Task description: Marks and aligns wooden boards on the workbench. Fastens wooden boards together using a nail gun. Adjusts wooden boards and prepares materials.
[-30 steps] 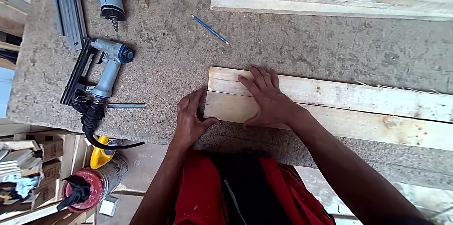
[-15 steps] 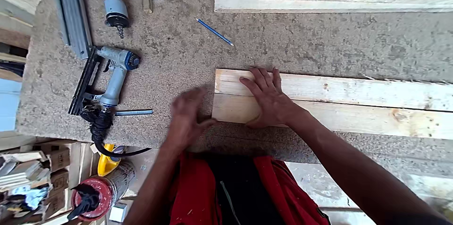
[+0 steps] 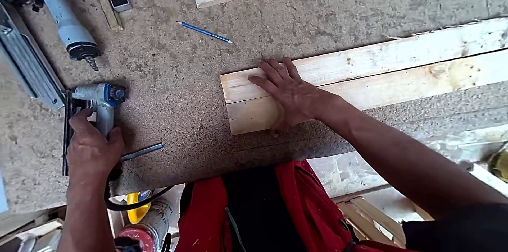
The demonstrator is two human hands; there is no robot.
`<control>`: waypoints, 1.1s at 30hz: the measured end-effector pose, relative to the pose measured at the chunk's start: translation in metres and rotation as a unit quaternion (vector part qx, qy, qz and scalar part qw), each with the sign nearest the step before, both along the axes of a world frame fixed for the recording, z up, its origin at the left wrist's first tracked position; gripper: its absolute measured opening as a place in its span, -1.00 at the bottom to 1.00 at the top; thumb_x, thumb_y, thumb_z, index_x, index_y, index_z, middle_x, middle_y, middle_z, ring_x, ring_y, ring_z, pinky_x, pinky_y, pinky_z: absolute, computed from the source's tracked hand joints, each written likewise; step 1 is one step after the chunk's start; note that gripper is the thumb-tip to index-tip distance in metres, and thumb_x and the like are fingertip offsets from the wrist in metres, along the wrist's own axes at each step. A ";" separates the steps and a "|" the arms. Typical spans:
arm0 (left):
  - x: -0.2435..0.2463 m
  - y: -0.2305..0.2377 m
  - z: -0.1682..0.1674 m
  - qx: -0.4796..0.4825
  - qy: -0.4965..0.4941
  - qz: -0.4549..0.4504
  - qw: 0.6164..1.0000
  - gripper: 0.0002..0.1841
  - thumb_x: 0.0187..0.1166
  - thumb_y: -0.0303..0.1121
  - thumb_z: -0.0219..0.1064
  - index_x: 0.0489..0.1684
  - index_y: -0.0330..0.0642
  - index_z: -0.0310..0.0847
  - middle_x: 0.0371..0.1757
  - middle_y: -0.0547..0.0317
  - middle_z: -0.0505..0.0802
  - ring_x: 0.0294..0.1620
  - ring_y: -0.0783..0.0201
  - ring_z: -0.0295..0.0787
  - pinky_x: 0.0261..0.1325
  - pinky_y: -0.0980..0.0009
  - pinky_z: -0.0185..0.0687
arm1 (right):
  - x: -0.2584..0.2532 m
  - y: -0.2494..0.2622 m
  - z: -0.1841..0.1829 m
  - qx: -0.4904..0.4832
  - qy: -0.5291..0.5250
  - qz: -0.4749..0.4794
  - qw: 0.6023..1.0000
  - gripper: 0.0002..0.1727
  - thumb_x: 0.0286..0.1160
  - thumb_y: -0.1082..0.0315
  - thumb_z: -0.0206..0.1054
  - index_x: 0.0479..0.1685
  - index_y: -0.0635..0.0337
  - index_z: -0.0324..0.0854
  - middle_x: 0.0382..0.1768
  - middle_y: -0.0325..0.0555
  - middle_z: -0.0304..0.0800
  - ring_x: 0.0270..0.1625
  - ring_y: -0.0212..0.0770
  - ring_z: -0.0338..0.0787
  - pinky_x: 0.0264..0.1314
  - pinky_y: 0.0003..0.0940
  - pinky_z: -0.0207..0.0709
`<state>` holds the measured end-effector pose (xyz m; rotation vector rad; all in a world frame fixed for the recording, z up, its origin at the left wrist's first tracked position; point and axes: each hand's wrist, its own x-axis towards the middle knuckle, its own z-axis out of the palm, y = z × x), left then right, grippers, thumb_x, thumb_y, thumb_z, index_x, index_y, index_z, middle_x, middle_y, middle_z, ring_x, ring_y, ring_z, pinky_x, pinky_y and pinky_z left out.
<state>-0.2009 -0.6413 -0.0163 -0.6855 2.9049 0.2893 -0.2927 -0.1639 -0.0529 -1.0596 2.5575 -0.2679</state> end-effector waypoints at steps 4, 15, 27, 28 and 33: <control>0.005 -0.013 0.045 0.039 0.026 -0.014 0.999 -0.24 0.58 -0.05 0.34 0.73 -0.18 0.16 0.08 -0.51 0.74 -0.05 -0.46 0.74 -0.02 -0.52 0.54 | 0.002 -0.028 0.000 -0.022 -0.001 0.000 1.000 0.81 -0.84 -0.68 0.62 0.94 -0.20 -0.14 0.90 0.34 -0.36 0.91 0.38 -0.34 0.77 0.58 -0.54; -0.018 0.091 0.083 0.280 -0.092 -0.305 0.906 -0.57 0.40 0.06 0.50 0.15 0.12 0.68 -0.28 0.39 0.84 -0.34 0.52 0.80 -0.29 0.40 0.80 | 0.000 -0.030 -0.027 -0.144 0.049 0.006 0.988 0.36 -0.84 -0.63 0.57 0.36 -0.05 0.48 0.77 0.42 0.09 0.80 0.47 0.08 0.76 0.52 -0.24; -0.059 0.148 0.059 0.258 -0.169 -0.432 0.847 -0.53 0.45 0.08 0.35 0.29 0.14 0.66 -0.35 0.46 0.82 -0.36 0.68 0.74 -0.41 0.58 0.66 | -0.004 -0.028 -0.026 -0.158 0.033 0.020 0.987 0.08 -0.70 -0.28 0.74 0.19 -0.08 0.50 0.77 0.44 0.06 0.80 0.44 0.10 0.74 0.50 -0.21; -0.060 0.149 0.058 0.261 -0.171 -0.433 0.846 -0.53 0.45 0.07 0.35 0.29 0.12 0.67 -0.35 0.45 0.82 -0.36 0.68 0.74 -0.40 0.58 0.65 | -0.004 -0.028 -0.025 -0.154 0.034 0.022 0.987 0.00 -0.55 -0.22 0.74 0.19 -0.08 0.50 0.77 0.44 0.06 0.80 0.44 0.10 0.74 0.50 -0.22; -0.063 0.155 0.059 0.250 -0.178 -0.441 0.843 -0.50 0.39 0.05 0.34 0.27 0.07 0.67 -0.39 0.43 0.80 -0.41 0.63 0.73 -0.49 0.52 0.63 | -0.004 -0.027 -0.022 -0.135 0.036 0.023 0.990 -0.24 -0.07 0.10 0.68 0.29 -0.09 0.46 0.78 0.40 0.05 0.81 0.41 0.09 0.77 0.46 -0.24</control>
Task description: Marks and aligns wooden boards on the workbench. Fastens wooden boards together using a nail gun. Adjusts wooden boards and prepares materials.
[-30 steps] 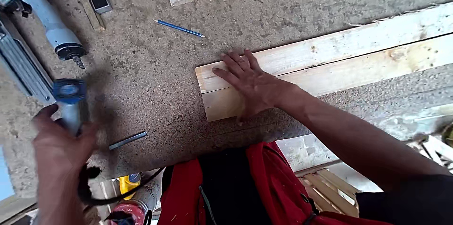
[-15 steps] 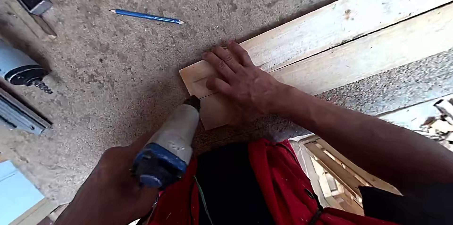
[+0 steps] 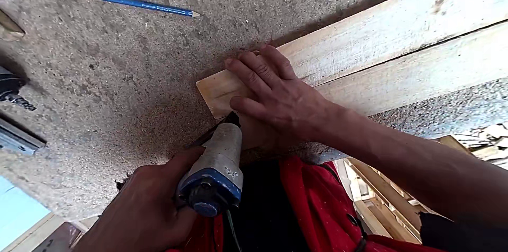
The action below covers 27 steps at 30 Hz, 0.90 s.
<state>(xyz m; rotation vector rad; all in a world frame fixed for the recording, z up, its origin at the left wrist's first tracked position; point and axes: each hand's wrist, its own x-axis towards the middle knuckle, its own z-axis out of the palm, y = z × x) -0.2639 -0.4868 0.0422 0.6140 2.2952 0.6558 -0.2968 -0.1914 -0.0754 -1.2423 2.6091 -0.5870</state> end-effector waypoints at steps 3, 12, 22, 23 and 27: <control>0.001 0.004 0.000 -0.016 -0.001 0.000 1.000 -0.53 0.36 0.01 0.33 0.22 0.06 0.70 -0.42 0.45 0.80 -0.46 0.57 0.74 -0.54 0.45 0.63 | -0.002 -0.003 0.005 0.005 -0.037 0.003 0.999 0.37 -0.47 -0.26 0.74 0.76 -0.24 0.19 0.82 0.43 -0.07 0.84 0.45 -0.04 0.80 0.48 -0.38; 0.008 0.000 0.006 -0.036 0.002 0.005 0.999 -0.50 0.34 -0.01 0.29 0.30 0.14 0.67 -0.50 0.55 0.74 -0.54 0.60 0.66 -0.61 0.44 0.55 | 0.000 -0.035 -0.003 -0.023 0.005 0.004 1.000 -0.29 0.37 0.34 0.48 0.58 -0.04 0.34 0.78 0.31 0.13 0.82 0.30 0.14 0.86 0.33 -0.20; 0.011 0.002 0.005 -0.015 0.027 -0.017 0.999 -0.49 0.38 0.01 0.30 0.28 0.00 0.66 -0.45 0.38 0.80 -0.49 0.43 0.77 -0.58 0.33 0.63 | -0.002 -0.035 -0.003 -0.028 0.034 0.006 0.999 -0.68 0.57 0.37 0.28 0.26 0.03 0.42 0.72 0.29 0.27 0.77 0.32 0.25 0.81 0.28 -0.05; 0.011 0.001 0.005 -0.015 0.028 -0.014 0.999 -0.47 0.38 0.01 0.30 0.32 0.02 0.65 -0.44 0.40 0.80 -0.48 0.46 0.76 -0.58 0.35 0.63 | -0.002 -0.035 -0.003 -0.031 0.034 0.002 0.999 -0.70 0.59 0.39 0.25 0.26 0.04 0.43 0.71 0.29 0.28 0.76 0.31 0.26 0.81 0.27 -0.03; 0.009 0.000 0.004 -0.022 0.027 -0.009 0.999 -0.46 0.38 0.02 0.29 0.35 0.06 0.64 -0.46 0.47 0.77 -0.50 0.49 0.73 -0.59 0.38 0.59 | -0.002 -0.034 -0.003 -0.034 0.019 0.003 0.999 -0.61 0.51 0.31 0.35 0.28 0.03 0.42 0.73 0.29 0.26 0.78 0.30 0.24 0.83 0.26 -0.07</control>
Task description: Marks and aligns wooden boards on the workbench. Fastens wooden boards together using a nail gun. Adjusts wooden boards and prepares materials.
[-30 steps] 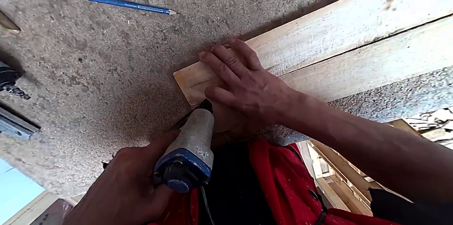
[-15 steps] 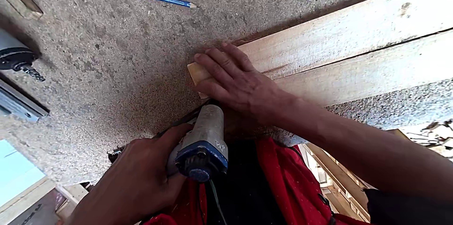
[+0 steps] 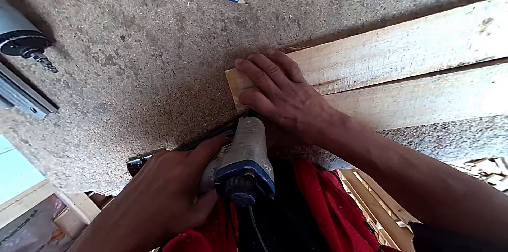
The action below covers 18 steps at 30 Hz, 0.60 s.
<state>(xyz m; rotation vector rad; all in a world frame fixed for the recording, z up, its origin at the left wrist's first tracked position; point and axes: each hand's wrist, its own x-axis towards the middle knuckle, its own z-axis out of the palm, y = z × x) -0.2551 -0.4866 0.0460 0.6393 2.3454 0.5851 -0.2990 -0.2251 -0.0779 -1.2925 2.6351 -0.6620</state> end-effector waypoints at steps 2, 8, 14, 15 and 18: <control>-0.001 0.002 -0.001 0.005 -0.005 0.000 1.000 -0.46 0.38 0.01 0.29 0.36 0.04 0.64 -0.48 0.45 0.77 -0.52 0.47 0.73 -0.61 0.36 0.60 | 0.000 0.000 -0.001 -0.004 -0.001 -0.001 1.000 -0.50 0.33 0.21 0.44 0.27 0.01 0.42 0.73 0.28 0.26 0.78 0.30 0.24 0.83 0.25 -0.07; -0.001 0.001 -0.001 -0.014 -0.007 0.001 1.000 -0.58 0.31 0.04 0.30 0.07 0.07 0.67 -0.54 0.49 0.71 -0.56 0.48 0.70 -0.66 0.37 0.55 | 0.001 0.000 -0.001 -0.016 -0.012 -0.003 1.000 -0.23 -0.05 -0.07 0.64 0.23 0.00 0.44 0.74 0.30 0.24 0.78 0.32 0.23 0.83 0.27 -0.10; 0.003 -0.006 -0.001 -0.018 0.001 0.014 1.000 -0.55 0.31 0.04 0.29 0.10 0.04 0.67 -0.53 0.51 0.70 -0.56 0.52 0.68 -0.65 0.42 0.54 | 0.001 0.001 -0.002 -0.023 -0.008 -0.004 1.000 -0.06 -0.25 -0.27 0.66 0.26 -0.01 0.45 0.74 0.30 0.24 0.77 0.32 0.23 0.81 0.27 -0.07; 0.004 -0.008 -0.001 -0.017 0.005 0.016 1.000 -0.56 0.30 0.05 0.29 0.05 0.04 0.67 -0.54 0.51 0.70 -0.56 0.54 0.67 -0.64 0.44 0.54 | 0.001 0.001 -0.002 -0.021 -0.007 -0.004 1.000 -0.06 -0.27 -0.26 0.66 0.25 -0.02 0.43 0.74 0.30 0.24 0.78 0.32 0.23 0.81 0.27 -0.07; 0.006 -0.013 -0.002 -0.010 0.005 0.025 1.000 -0.55 0.34 0.05 0.29 0.11 0.04 0.67 -0.53 0.51 0.70 -0.55 0.56 0.66 -0.62 0.45 0.54 | 0.001 0.001 -0.001 -0.020 -0.009 -0.001 1.000 -0.10 -0.20 -0.22 0.66 0.24 -0.01 0.41 0.75 0.30 0.22 0.79 0.32 0.20 0.81 0.27 -0.09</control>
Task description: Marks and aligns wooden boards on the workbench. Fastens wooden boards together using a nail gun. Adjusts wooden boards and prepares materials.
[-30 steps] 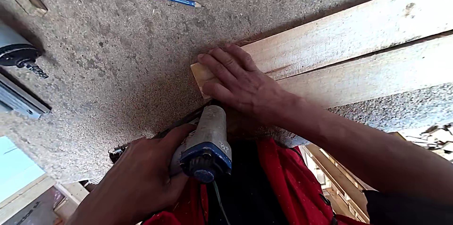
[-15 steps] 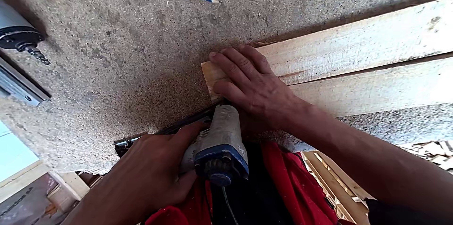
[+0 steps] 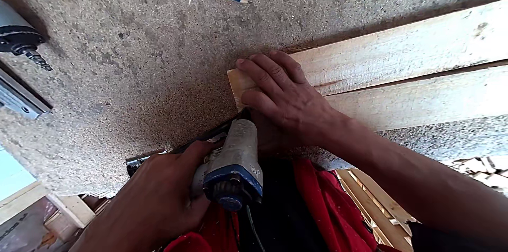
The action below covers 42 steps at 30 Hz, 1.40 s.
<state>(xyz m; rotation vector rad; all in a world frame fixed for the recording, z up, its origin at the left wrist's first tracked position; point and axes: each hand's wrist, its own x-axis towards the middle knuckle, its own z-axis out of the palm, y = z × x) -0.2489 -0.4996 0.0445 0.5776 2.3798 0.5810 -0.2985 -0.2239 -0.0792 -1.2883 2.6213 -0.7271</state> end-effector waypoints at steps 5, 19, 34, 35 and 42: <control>0.003 -0.004 -0.001 -0.007 0.001 0.010 1.000 -0.59 0.30 0.06 0.29 0.02 0.08 0.67 -0.53 0.52 0.69 -0.56 0.55 0.67 -0.64 0.44 0.54 | 0.000 0.000 0.000 -0.007 -0.005 -0.007 1.000 0.07 -0.46 -0.43 0.63 0.26 -0.05 0.44 0.74 0.30 0.23 0.78 0.33 0.22 0.81 0.28 -0.08; 0.046 -0.013 -0.012 -0.024 0.040 0.085 0.995 -0.39 0.29 0.03 0.45 0.26 -0.19 0.67 -0.38 0.16 0.87 -0.44 0.25 0.83 -0.46 0.11 0.73 | 0.024 0.014 0.009 -0.004 -0.033 -0.050 0.998 0.09 0.06 -0.08 0.69 0.77 -0.08 0.26 0.86 0.22 0.01 0.92 0.22 -0.13 0.95 0.24 -0.39; 0.063 0.010 -0.002 -0.078 0.052 0.061 0.994 -0.43 0.36 0.06 0.28 0.28 -0.09 0.68 -0.50 0.31 0.78 -0.55 0.27 0.75 -0.55 0.10 0.69 | -0.001 0.218 0.038 0.219 -0.054 -0.072 0.972 0.79 -0.85 -0.61 0.67 0.92 -0.11 -0.04 0.90 0.32 -0.31 0.92 0.37 -0.29 0.83 0.49 -0.56; 0.059 0.011 0.001 -0.084 0.062 0.049 0.993 -0.44 0.33 0.05 0.27 0.26 -0.06 0.69 -0.53 0.36 0.75 -0.58 0.31 0.73 -0.58 0.15 0.67 | -0.006 0.217 0.035 0.223 -0.053 -0.052 0.972 0.81 -0.86 -0.64 0.63 0.94 -0.16 -0.10 0.91 0.32 -0.36 0.92 0.36 -0.31 0.82 0.50 -0.57; 0.034 0.032 0.025 -0.041 0.071 0.007 0.997 -0.57 0.34 0.06 0.32 0.04 0.04 0.75 -0.52 0.51 0.75 -0.55 0.56 0.70 -0.56 0.42 0.65 | -0.008 0.224 0.022 0.151 -0.030 -0.019 0.988 0.76 -0.79 -0.62 0.59 0.93 -0.11 -0.07 0.87 0.39 -0.21 0.88 0.45 -0.18 0.75 0.61 -0.45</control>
